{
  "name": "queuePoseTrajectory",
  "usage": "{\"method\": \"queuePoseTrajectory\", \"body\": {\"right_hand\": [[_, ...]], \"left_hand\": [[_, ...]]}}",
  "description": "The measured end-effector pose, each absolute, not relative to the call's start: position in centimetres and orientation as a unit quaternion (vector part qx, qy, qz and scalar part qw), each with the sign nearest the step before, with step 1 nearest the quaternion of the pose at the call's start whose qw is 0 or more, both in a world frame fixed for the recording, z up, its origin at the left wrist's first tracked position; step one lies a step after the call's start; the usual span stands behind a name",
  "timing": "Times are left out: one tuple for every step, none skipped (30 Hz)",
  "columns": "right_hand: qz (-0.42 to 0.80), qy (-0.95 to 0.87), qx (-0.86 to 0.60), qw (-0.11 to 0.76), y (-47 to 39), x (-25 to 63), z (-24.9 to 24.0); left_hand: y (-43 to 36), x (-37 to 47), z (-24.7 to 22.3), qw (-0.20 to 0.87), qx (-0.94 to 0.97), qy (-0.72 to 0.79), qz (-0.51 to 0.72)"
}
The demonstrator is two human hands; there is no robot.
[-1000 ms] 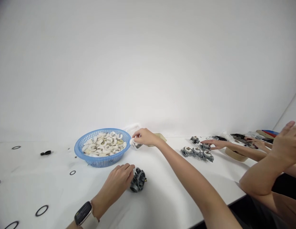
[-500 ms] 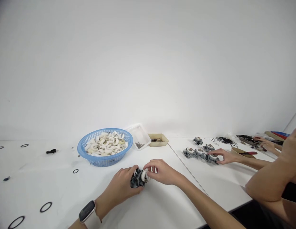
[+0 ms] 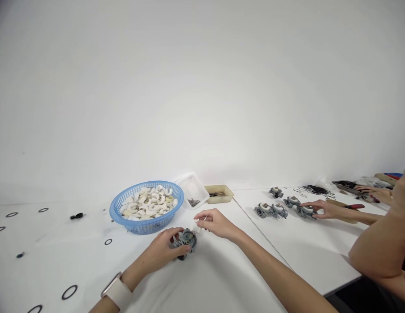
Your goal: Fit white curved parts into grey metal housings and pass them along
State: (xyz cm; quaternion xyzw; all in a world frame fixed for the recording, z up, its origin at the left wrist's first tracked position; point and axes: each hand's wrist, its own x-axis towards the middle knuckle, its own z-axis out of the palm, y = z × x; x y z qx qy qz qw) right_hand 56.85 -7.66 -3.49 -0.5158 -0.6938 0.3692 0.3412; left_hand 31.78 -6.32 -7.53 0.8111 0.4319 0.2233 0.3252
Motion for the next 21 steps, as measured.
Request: {"method": "queuePoseTrajectory", "body": {"right_hand": [[0.372,-0.692,-0.515,0.344,-7.3,56.7,-3.4],[0.373,-0.692,-0.513,0.345,-7.0,56.6,-3.3],[0.374,-0.693,-0.512,0.345,-6.8,56.4,-3.2],[0.373,-0.695,-0.51,0.343,-6.6,56.2,-3.0],[0.371,-0.698,-0.509,0.339,-6.5,56.0,-2.9],[0.368,-0.702,-0.508,0.335,-6.3,55.8,-2.7],[0.364,-0.707,-0.508,0.331,-6.2,55.7,-2.4],[0.359,-0.712,-0.506,0.327,-6.1,55.5,-2.2],[0.352,-0.718,-0.505,0.325,-6.0,55.4,-2.0],[0.343,-0.724,-0.503,0.323,-5.9,55.3,-1.9],[0.331,-0.732,-0.502,0.322,-5.9,55.2,-1.7],[0.315,-0.74,-0.5,0.322,-5.9,55.0,-1.6],[0.293,-0.749,-0.498,0.323,-6.0,54.9,-1.6],[0.268,-0.76,-0.495,0.324,-6.2,54.7,-1.6],[0.242,-0.771,-0.491,0.326,-6.5,54.4,-1.6],[0.218,-0.781,-0.485,0.327,-6.9,54.2,-1.6],[0.196,-0.794,-0.475,0.325,-7.2,53.8,-1.6],[0.173,-0.809,-0.462,0.319,-7.6,53.5,-1.6],[0.151,-0.826,-0.446,0.31,-8.0,53.3,-1.6],[0.128,-0.843,-0.428,0.3,-8.4,53.0,-1.6],[0.107,-0.858,-0.408,0.293,-8.6,52.9,-1.6]], "left_hand": [[-6.2,31.7,-7.5,0.325,0.812,0.428,0.226],[-6.1,31.6,-7.6,0.326,0.814,0.424,0.229],[-5.9,31.5,-7.6,0.328,0.814,0.42,0.23],[-5.8,31.4,-7.6,0.331,0.815,0.417,0.229],[-5.6,31.2,-7.6,0.335,0.816,0.412,0.228],[-5.5,31.1,-7.6,0.341,0.817,0.406,0.226],[-5.4,31.0,-7.5,0.348,0.819,0.397,0.223],[-5.3,30.8,-7.4,0.354,0.822,0.389,0.219],[-5.3,30.7,-7.4,0.358,0.824,0.382,0.216],[-5.3,30.7,-7.3,0.359,0.826,0.38,0.214],[-5.4,30.6,-7.2,0.356,0.826,0.382,0.213],[-5.5,30.6,-7.1,0.35,0.825,0.388,0.216],[-5.6,30.6,-7.1,0.341,0.822,0.399,0.222],[-5.7,30.6,-7.1,0.331,0.818,0.411,0.229],[-5.8,30.6,-7.1,0.321,0.815,0.421,0.236],[-5.9,30.5,-7.1,0.313,0.812,0.43,0.243],[-6.0,30.5,-7.1,0.306,0.809,0.435,0.248],[-6.1,30.5,-7.1,0.302,0.809,0.438,0.251],[-6.1,30.5,-7.1,0.299,0.81,0.438,0.252],[-6.2,30.6,-7.2,0.295,0.811,0.436,0.253],[-6.2,30.6,-7.2,0.292,0.814,0.433,0.255]]}}
